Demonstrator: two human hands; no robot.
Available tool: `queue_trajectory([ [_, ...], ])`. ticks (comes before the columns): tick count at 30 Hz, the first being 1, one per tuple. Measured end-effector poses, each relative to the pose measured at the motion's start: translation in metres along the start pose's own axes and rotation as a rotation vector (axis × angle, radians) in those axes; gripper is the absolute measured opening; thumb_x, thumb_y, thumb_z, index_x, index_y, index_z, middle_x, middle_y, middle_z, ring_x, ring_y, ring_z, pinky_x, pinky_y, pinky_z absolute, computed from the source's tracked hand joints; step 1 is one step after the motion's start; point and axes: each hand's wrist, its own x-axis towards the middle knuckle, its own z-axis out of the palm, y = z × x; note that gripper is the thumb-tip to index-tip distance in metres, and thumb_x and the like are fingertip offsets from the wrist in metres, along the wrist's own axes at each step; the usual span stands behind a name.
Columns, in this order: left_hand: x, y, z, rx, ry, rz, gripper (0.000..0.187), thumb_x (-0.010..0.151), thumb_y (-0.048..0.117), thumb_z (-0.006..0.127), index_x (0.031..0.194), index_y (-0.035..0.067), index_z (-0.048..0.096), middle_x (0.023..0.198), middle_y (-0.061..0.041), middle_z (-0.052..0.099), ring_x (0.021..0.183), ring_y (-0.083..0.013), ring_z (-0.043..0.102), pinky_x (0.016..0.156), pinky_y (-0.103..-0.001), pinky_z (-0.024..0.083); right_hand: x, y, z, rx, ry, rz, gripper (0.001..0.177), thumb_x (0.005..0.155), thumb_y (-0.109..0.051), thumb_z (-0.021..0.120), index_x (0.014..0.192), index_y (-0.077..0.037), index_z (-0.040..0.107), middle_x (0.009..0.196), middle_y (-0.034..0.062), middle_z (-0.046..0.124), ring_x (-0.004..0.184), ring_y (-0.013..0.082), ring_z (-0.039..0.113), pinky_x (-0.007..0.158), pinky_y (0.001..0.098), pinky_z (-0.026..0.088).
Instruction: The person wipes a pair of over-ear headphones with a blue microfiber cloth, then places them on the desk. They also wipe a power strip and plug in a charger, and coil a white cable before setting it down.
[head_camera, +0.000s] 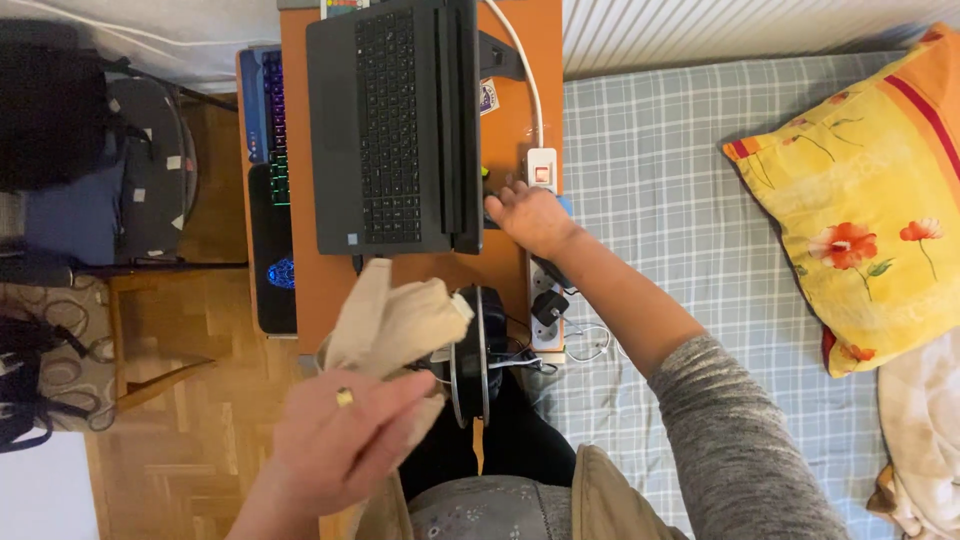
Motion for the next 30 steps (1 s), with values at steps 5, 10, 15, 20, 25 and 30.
queue_trajectory([
  [5, -0.015, -0.009, 0.002, -0.031, 0.128, -0.129, 0.021, 0.098, 0.012, 0.058, 0.115, 0.005, 0.069, 0.060, 0.005, 0.046, 0.048, -0.0109, 0.039, 0.046, -0.026, 0.032, 0.005, -0.005, 0.012, 0.043, -0.176, 0.177, 0.025, 0.079, -0.006, 0.063, 0.101, -0.013, 0.056, 0.091, 0.0099, 0.071, 0.076, 0.0261, 0.071, 0.047, 0.0409, 0.053],
  [10, -0.028, -0.016, 0.002, -0.011, 0.114, -0.226, 0.019, 0.098, 0.012, 0.058, 0.110, 0.007, 0.071, 0.058, 0.006, 0.048, 0.048, -0.0092, 0.040, 0.047, -0.024, 0.033, 0.035, -0.006, -0.023, 0.235, -0.679, 0.414, 0.034, 0.087, -0.006, 0.056, 0.120, -0.012, 0.049, 0.101, 0.0062, 0.075, 0.087, 0.0322, 0.076, 0.061, 0.0458, 0.058],
  [15, -0.039, -0.022, 0.005, 0.004, 0.090, -0.327, 0.020, 0.099, 0.015, 0.057, 0.112, 0.012, 0.072, 0.054, 0.008, 0.045, 0.046, -0.0085, 0.037, 0.046, -0.024, 0.032, 0.037, -0.001, -0.016, 0.534, -0.705, 0.840, 0.036, 0.093, -0.027, 0.060, 0.122, -0.009, 0.048, 0.110, 0.0186, 0.071, 0.101, 0.0429, 0.071, 0.080, 0.0535, 0.059],
  [20, -0.048, -0.028, 0.005, 0.001, -0.003, -0.449, 0.023, 0.099, 0.022, 0.056, 0.116, 0.018, 0.071, 0.053, 0.009, 0.048, 0.045, -0.0102, 0.042, 0.047, -0.027, 0.034, 0.036, 0.009, 0.005, 0.762, -0.679, 0.996, 0.026, 0.091, -0.020, 0.057, 0.113, -0.006, 0.063, 0.109, 0.0224, 0.071, 0.103, 0.0440, 0.068, 0.084, 0.0511, 0.056],
  [25, -0.053, -0.034, 0.008, -0.005, -0.028, -0.534, 0.023, 0.098, 0.025, 0.057, 0.115, 0.021, 0.072, 0.056, 0.006, 0.056, 0.049, -0.0161, 0.051, 0.053, -0.031, 0.039, 0.014, 0.011, 0.073, 0.814, -0.546, 1.061, 0.031, 0.081, -0.025, 0.061, 0.082, 0.005, 0.064, 0.073, 0.0259, 0.065, 0.072, 0.0422, 0.067, 0.061, 0.0515, 0.048],
  [30, -0.054, -0.038, 0.010, -0.037, -0.004, -0.539, 0.023, 0.098, 0.023, 0.058, 0.114, 0.017, 0.074, 0.053, 0.008, 0.047, 0.048, -0.0094, 0.045, 0.051, -0.025, 0.038, 0.029, 0.002, 0.001, 1.192, -0.427, 1.403, 0.019, 0.080, -0.016, 0.057, 0.077, 0.003, 0.062, 0.075, 0.0077, 0.053, 0.070, 0.0192, 0.050, 0.056, 0.0414, 0.041],
])
